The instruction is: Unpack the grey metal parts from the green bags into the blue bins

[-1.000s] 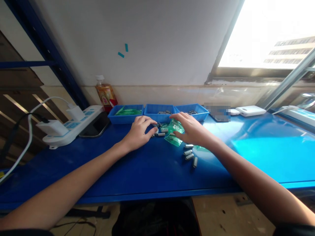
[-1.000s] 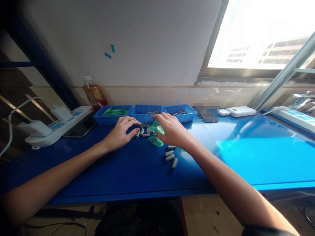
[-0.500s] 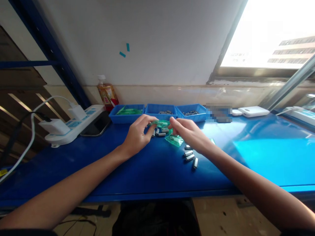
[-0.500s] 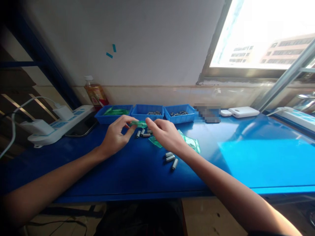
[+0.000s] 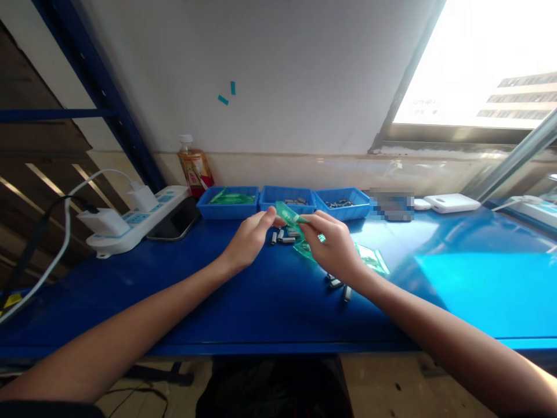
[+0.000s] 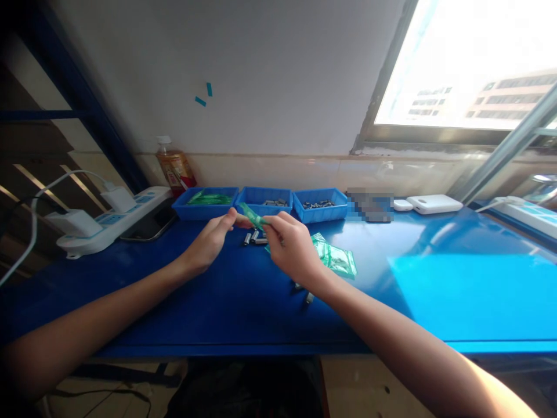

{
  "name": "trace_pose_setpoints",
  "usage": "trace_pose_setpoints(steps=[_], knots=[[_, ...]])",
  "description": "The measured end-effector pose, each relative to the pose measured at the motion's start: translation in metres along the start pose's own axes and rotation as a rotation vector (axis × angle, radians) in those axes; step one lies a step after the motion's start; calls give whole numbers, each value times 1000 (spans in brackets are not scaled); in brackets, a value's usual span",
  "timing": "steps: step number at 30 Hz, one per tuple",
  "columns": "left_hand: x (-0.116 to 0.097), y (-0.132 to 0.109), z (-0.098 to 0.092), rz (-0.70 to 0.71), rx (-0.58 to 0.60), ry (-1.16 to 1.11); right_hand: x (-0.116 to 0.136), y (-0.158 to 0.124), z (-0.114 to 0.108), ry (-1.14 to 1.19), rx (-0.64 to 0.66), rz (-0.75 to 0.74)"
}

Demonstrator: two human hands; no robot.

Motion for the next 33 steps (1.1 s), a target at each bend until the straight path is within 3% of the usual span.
trace_pose_setpoints(steps=[5, 12, 16, 18, 22, 24, 28, 31, 33], knots=[[11, 3, 0, -258, 11, -382, 8, -5, 2, -116, 22, -166], [7, 2, 2, -214, 38, -494, 3, -3, 3, -144, 54, -183], [13, 1, 5, -359, -13, -749, 3, -2, 1, -180, 62, -196], [13, 1, 5, -363, -23, -749, 1, -2, 3, -216, 102, -197], [13, 0, 4, -246, -17, -555, 1, -5, 9, -270, 175, -188], [14, -1, 0, -162, -69, -412, -1, -3, 10, -211, 184, -103], [3, -6, -5, 135, -72, -56, -17, 0, 17, 272, 321, 331], [-10, -13, 2, 334, 95, 120, -26, -1, 22, 666, 348, 597], [-15, -16, 7, 430, 173, 226, -29, 0, 22, 732, 306, 656]])
Point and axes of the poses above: each hand's wrist, its own y-axis towards the middle knuckle, its own z-axis out of the palm, x = y × z, the point moved 5 cm from there along y, towards the middle knuckle, and after that the axes turned 10 degrees about -y, right-handed, at the moved point
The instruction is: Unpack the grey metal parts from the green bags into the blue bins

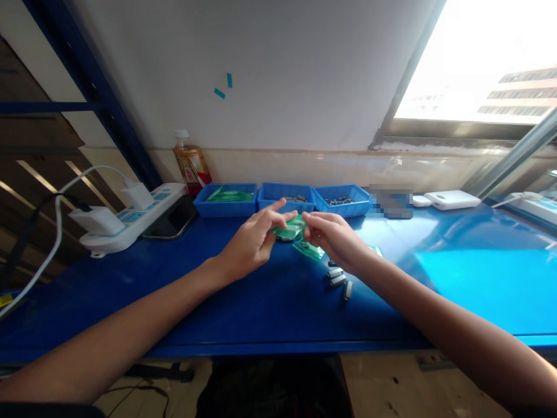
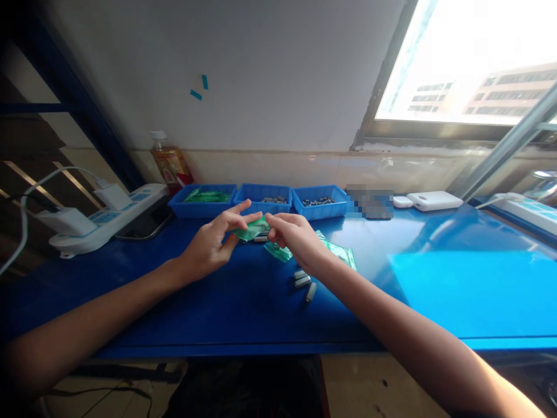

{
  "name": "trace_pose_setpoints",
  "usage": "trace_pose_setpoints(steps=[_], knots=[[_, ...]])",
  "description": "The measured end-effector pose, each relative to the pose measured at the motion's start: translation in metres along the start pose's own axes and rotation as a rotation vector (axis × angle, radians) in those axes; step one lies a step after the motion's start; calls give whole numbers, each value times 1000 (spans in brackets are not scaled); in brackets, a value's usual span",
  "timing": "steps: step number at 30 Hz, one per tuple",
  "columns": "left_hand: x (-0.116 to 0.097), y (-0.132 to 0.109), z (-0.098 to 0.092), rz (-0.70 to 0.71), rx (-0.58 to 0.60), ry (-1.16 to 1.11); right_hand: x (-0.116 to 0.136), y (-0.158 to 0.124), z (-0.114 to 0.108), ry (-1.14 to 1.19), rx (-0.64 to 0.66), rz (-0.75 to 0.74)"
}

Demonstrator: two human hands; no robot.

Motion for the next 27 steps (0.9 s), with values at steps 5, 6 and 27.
trace_pose_setpoints(steps=[5, 6, 27], knots=[[9, 0, -9, -71, -212, 153, 6, -1, -9, -112, -196, -134], [15, 0, -11, -154, -259, 97, 7, -2, -11, -154, -229, -170], [-12, 3, -23, -126, -254, -196, 39, -32, 6, -662, -274, -581]])
Point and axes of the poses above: each hand's wrist, its own y-axis towards the middle knuckle, its own z-axis out of the palm, x = y × z, the point moved 5 cm from there along y, towards the middle knuckle, and after that the axes turned 10 degrees about -y, right-handed, at the moved point
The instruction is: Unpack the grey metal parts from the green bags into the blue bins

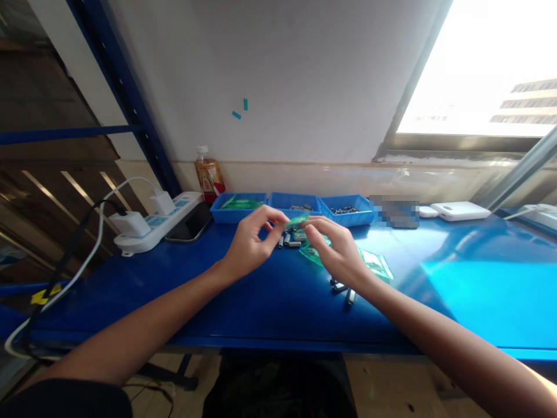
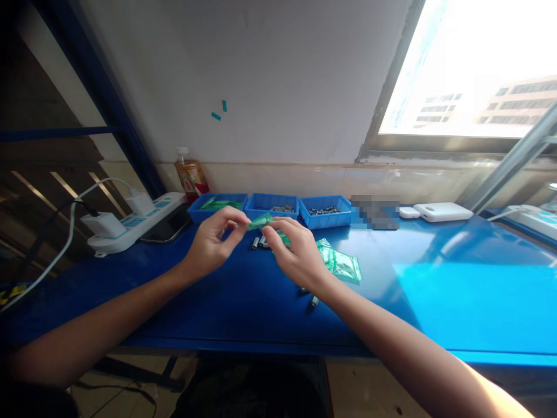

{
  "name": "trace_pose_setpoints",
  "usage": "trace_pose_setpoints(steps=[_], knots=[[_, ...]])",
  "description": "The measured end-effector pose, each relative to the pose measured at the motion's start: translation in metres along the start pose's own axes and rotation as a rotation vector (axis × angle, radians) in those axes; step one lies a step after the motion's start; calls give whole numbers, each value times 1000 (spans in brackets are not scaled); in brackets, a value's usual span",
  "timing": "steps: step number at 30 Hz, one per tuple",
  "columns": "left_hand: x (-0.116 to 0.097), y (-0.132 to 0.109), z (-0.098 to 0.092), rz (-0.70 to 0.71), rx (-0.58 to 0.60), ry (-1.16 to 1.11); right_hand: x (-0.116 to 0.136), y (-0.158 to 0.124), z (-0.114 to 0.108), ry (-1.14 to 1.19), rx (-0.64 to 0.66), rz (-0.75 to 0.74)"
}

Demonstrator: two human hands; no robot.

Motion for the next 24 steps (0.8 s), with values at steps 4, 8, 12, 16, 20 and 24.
trace_pose_setpoints(steps=[4, 8, 12, 16, 20, 24], knots=[[-3, -13, 23, 200, 337, 303, -16, 4, 4, -21, 16, 116], [16, -10, 29, -113, 445, 93, -19, 2, 8, -96, 51, 44], [39, -4, 21, -545, 251, -418, -7, -1, 7, -222, 63, -187], [48, 1, 11, -521, 88, -405, -5, -3, 10, -249, 113, -274], [37, 3, 2, -212, 6, -89, -13, -2, 15, -229, 143, -127], [15, -4, 10, 188, 176, 233, -26, 2, 14, 69, 178, 249]])
Point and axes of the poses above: each hand's wrist, its own y-axis towards the middle knuckle, its own z-axis out of the palm, x = y × z, the point moved 5 cm from there along y, towards the middle knuckle, and after that the axes turned 10 degrees about -y, right-handed, at the moved point
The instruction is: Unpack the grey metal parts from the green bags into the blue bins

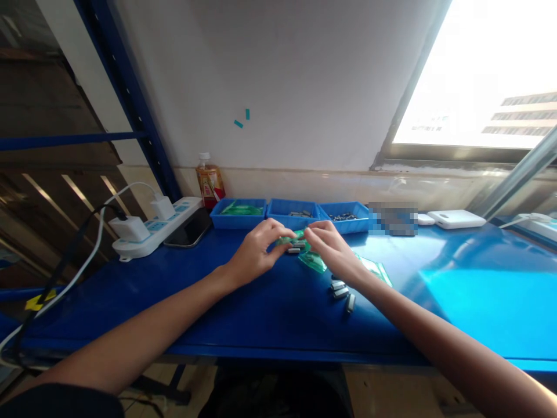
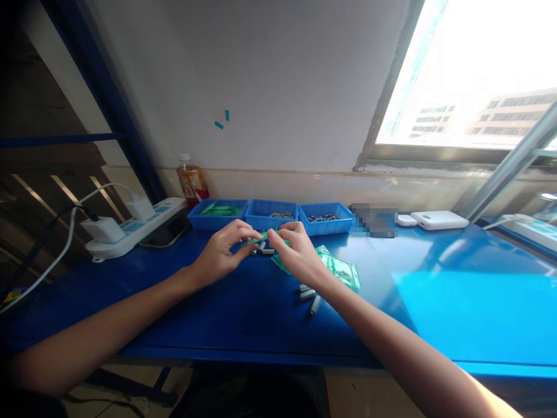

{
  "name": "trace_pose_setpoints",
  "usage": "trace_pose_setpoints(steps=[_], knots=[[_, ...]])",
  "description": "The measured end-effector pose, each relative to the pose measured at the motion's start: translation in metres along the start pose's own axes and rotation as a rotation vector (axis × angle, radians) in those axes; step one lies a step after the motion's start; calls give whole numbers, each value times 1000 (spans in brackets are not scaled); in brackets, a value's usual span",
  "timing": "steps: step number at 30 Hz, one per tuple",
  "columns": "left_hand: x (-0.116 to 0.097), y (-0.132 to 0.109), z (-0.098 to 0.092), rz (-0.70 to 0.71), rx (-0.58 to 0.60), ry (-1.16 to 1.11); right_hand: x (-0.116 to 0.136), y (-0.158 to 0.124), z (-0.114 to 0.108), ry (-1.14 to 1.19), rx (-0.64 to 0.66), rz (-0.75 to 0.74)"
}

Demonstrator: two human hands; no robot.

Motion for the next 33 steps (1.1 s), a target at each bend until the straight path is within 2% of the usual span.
trace_pose_setpoints(steps=[3, 5, 7, 10, 13, 15, 16, 18, 21, 23, 25, 28, 31, 33], knots=[[-9, -4, 7, 114, 119, 81, -5, 3, 1, 223, 78, 167], [-10, -5, 10, 102, 163, 97, -6, 5, 2, 251, 79, 149], [-7, -4, 12, 32, 186, 52, -6, 5, 0, 186, 12, 73], [6, -3, 15, -245, 184, -196, 0, 0, -3, -19, -132, -102], [21, -5, 18, -601, 84, -562, 18, -11, -3, -193, -185, -359], [26, -7, 18, -740, -6, -715, 27, -18, -2, -268, -174, -492], [27, -7, 18, -758, -35, -737, 29, -20, -1, -293, -165, -529], [25, -6, 14, -682, -62, -676, 31, -22, -1, -316, -151, -556], [17, -4, 6, -422, -113, -401, 29, -19, -3, -298, -184, -487], [7, -5, 3, -210, -115, -205, 25, -15, -8, -246, -219, -355], [-6, -6, 4, 11, -63, -73, 23, -11, -12, -168, -194, -202], [-24, -10, 8, 250, 41, 73, 20, -6, -10, -19, -20, 2], [-33, -11, 12, 309, 116, 224, 14, -5, -1, 194, 139, 134], [-33, -9, 13, 236, 155, 246, 11, -4, 3, 280, 102, 130]])
Point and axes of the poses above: each hand's wrist, its own y-axis towards the middle knuckle, its own z-axis out of the palm, x = y × z, the point moved 5 cm from there along y, towards the middle knuckle, and after that the axes turned 10 degrees about -y, right-handed, at the moved point
